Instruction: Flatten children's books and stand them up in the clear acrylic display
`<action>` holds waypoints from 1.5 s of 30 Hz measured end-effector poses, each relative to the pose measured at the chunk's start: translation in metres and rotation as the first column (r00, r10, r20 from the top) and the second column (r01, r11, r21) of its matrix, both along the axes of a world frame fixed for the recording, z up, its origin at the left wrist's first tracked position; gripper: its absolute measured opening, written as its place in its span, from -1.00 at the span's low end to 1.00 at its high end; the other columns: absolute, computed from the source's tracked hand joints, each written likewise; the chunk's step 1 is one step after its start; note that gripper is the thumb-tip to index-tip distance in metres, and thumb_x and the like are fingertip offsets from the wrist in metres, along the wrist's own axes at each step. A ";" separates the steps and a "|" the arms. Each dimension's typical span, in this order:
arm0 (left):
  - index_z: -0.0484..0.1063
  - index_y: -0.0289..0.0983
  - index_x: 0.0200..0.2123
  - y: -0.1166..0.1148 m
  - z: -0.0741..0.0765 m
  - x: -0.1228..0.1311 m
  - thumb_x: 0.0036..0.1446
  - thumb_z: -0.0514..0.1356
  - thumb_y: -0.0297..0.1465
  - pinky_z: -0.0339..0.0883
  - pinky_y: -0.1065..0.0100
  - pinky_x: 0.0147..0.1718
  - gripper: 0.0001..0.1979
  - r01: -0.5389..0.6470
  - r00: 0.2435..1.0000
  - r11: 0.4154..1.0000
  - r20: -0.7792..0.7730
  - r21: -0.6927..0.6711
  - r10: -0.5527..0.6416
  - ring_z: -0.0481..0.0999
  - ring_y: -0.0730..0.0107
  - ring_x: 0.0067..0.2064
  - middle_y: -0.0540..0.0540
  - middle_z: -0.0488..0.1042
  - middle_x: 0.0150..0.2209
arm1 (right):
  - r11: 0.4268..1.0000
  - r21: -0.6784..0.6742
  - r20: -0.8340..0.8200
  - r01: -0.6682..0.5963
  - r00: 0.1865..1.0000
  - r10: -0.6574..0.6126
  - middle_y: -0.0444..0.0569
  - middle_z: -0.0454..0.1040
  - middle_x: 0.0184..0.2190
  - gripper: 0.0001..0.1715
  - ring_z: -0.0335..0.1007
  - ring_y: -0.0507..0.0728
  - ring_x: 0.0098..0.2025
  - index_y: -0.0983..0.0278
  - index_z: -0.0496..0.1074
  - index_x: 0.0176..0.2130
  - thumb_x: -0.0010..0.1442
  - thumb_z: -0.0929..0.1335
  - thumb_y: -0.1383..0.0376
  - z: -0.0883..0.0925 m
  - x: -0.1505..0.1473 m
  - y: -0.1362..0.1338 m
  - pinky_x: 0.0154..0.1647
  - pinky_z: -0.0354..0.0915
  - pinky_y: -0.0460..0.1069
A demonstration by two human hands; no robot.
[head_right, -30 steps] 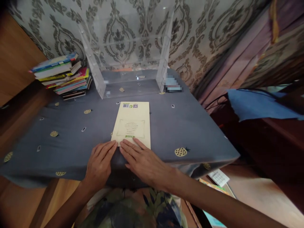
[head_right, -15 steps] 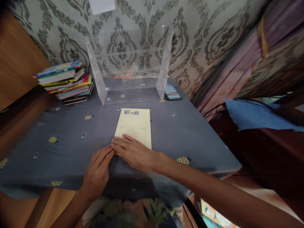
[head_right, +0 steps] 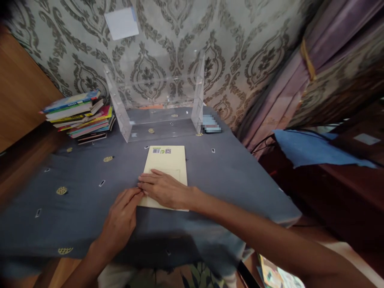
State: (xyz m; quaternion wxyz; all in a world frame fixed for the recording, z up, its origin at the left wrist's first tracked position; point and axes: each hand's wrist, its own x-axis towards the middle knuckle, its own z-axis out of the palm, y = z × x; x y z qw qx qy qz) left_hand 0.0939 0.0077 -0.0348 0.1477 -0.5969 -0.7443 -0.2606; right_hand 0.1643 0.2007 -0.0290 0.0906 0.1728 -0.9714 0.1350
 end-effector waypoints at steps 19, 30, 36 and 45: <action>0.38 -0.26 -0.24 0.031 0.014 -0.032 0.16 -0.04 -0.72 0.48 0.14 -0.15 -0.68 0.078 0.995 0.975 -0.046 -0.206 -0.089 0.48 0.19 -0.14 -0.15 0.50 -0.15 | 0.985 -0.035 0.034 0.171 0.985 -0.170 0.12 0.27 0.33 -0.50 0.09 0.13 0.41 0.34 0.29 0.29 0.47 0.12 0.28 0.000 -0.042 0.038 0.44 0.00 0.16; 0.35 -0.26 0.05 0.076 0.007 -0.070 0.29 -0.03 -0.59 0.44 0.09 0.06 -0.66 0.165 0.986 0.978 0.031 -0.127 -0.162 0.48 0.21 0.06 -0.21 0.48 0.00 | 0.952 -0.040 0.001 0.302 0.953 -0.302 0.18 0.28 0.31 -0.54 0.13 0.20 0.39 0.34 0.33 0.23 0.42 0.17 0.36 -0.004 -0.066 0.062 0.38 0.10 0.20; 0.34 -0.33 0.10 0.096 -0.001 -0.092 0.30 -0.04 -0.55 0.39 0.06 0.14 -0.65 0.137 0.990 0.985 0.046 -0.102 -0.133 0.47 0.19 0.13 -0.26 0.48 0.06 | 0.939 -0.075 0.003 0.336 0.942 -0.336 0.21 0.31 0.29 -0.54 0.16 0.22 0.37 0.39 0.32 0.22 0.44 0.12 0.37 -0.005 -0.066 0.067 0.38 0.10 0.22; 0.32 -0.34 0.23 0.114 -0.019 -0.115 0.35 -0.09 -0.43 0.29 -0.01 0.24 -0.55 0.099 0.994 0.988 0.045 -0.114 -0.095 0.38 0.15 0.26 -0.29 0.40 0.23 | 0.899 -0.062 0.003 0.433 0.901 -0.434 0.28 0.34 0.25 -0.56 0.22 0.26 0.34 0.42 0.34 0.19 0.43 0.13 0.35 0.001 -0.055 0.072 0.36 0.14 0.22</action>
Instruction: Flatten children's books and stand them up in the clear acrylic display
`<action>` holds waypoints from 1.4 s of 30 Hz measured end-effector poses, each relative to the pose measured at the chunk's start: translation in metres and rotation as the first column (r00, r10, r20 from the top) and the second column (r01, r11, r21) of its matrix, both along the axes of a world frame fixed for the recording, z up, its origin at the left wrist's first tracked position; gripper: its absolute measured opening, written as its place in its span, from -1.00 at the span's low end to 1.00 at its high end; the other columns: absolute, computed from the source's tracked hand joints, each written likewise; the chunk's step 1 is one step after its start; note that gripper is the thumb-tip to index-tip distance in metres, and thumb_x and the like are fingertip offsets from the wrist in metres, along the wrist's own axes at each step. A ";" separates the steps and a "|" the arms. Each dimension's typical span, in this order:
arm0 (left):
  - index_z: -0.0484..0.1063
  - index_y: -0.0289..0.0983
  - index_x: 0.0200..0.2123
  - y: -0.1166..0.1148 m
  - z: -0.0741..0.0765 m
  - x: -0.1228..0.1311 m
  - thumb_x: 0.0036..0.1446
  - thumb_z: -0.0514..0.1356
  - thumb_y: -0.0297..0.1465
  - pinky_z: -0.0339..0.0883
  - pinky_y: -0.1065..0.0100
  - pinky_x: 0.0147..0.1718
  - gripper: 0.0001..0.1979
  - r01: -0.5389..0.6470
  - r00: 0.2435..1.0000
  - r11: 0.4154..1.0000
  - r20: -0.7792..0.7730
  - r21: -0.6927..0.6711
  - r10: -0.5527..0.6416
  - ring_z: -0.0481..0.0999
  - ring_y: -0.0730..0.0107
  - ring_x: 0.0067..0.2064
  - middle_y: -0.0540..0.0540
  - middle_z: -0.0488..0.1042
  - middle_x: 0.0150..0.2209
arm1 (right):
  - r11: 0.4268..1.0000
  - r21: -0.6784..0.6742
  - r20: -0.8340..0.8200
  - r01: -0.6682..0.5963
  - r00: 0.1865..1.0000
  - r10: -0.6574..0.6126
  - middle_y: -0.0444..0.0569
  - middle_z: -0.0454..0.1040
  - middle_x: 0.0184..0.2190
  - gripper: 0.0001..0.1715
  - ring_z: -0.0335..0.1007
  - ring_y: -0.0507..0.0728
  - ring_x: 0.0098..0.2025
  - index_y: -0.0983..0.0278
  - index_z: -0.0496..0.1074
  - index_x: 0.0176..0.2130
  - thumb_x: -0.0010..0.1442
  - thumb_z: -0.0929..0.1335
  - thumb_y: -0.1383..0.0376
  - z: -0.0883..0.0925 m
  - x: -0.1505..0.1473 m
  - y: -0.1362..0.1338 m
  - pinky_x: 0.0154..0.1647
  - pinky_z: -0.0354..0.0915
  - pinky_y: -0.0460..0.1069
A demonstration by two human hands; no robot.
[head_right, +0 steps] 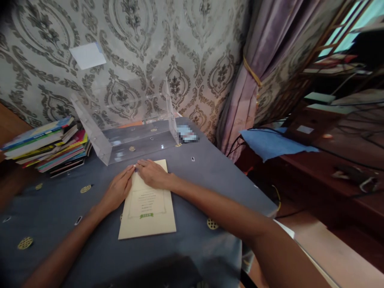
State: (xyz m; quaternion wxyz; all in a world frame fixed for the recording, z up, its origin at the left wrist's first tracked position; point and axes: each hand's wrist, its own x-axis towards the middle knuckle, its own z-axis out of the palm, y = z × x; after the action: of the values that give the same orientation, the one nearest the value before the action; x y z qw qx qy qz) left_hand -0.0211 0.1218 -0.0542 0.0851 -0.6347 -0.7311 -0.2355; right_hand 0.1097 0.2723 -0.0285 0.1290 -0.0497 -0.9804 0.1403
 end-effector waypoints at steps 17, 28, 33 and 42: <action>0.33 -0.36 0.22 0.000 -0.003 -0.002 0.38 -0.13 -0.36 0.27 0.00 0.25 -0.53 -0.002 1.000 1.000 -0.012 -0.004 0.002 0.39 0.14 0.26 -0.30 0.38 0.25 | 0.981 -0.073 -0.023 0.180 0.983 -0.182 0.33 0.12 0.38 -0.38 -0.05 0.31 0.45 0.50 0.18 0.32 0.44 0.13 0.18 -0.017 0.082 0.023 0.41 0.07 0.27; 0.29 -0.38 0.26 -0.009 0.006 0.005 0.37 -0.15 -0.31 0.18 0.03 0.30 -0.49 -0.029 1.000 0.993 -0.004 -0.118 0.029 0.31 0.15 0.32 -0.29 0.31 0.30 | 0.997 -0.027 -0.012 0.070 0.997 -0.070 0.28 0.00 0.43 -0.24 -0.09 0.31 0.46 0.43 -0.04 0.42 0.45 0.15 0.07 -0.019 0.151 -0.036 0.42 0.07 0.27; 0.27 -0.35 0.28 -0.032 0.007 0.023 0.39 -0.13 -0.29 0.23 0.05 0.28 -0.49 -0.027 1.000 0.992 0.004 -0.126 0.027 0.33 0.13 0.30 -0.27 0.30 0.31 | 0.999 -0.019 -0.044 0.045 0.998 -0.046 0.28 -0.02 0.43 -0.16 -0.10 0.32 0.46 0.38 -0.23 0.46 0.43 0.20 0.11 -0.018 0.172 -0.062 0.42 0.06 0.27; 0.12 -0.21 0.38 -0.090 -0.001 0.062 0.41 -0.07 -0.31 0.28 0.12 0.27 -0.49 0.001 1.000 0.999 0.000 -0.045 -0.001 0.32 0.21 0.32 -0.17 0.29 0.33 | 0.999 0.036 -0.096 0.008 0.995 -0.004 0.19 0.20 0.36 -0.23 0.07 0.26 0.40 0.36 0.04 0.40 0.29 0.32 0.39 -0.019 0.204 -0.102 0.37 0.16 0.24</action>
State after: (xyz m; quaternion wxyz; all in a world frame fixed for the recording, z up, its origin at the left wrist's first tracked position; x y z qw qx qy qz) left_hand 0.0412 0.0319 -0.0556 0.0707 -0.6369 -0.7358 -0.2191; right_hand 0.3135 0.1705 -0.0472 0.1774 -0.0434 -0.9753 0.1245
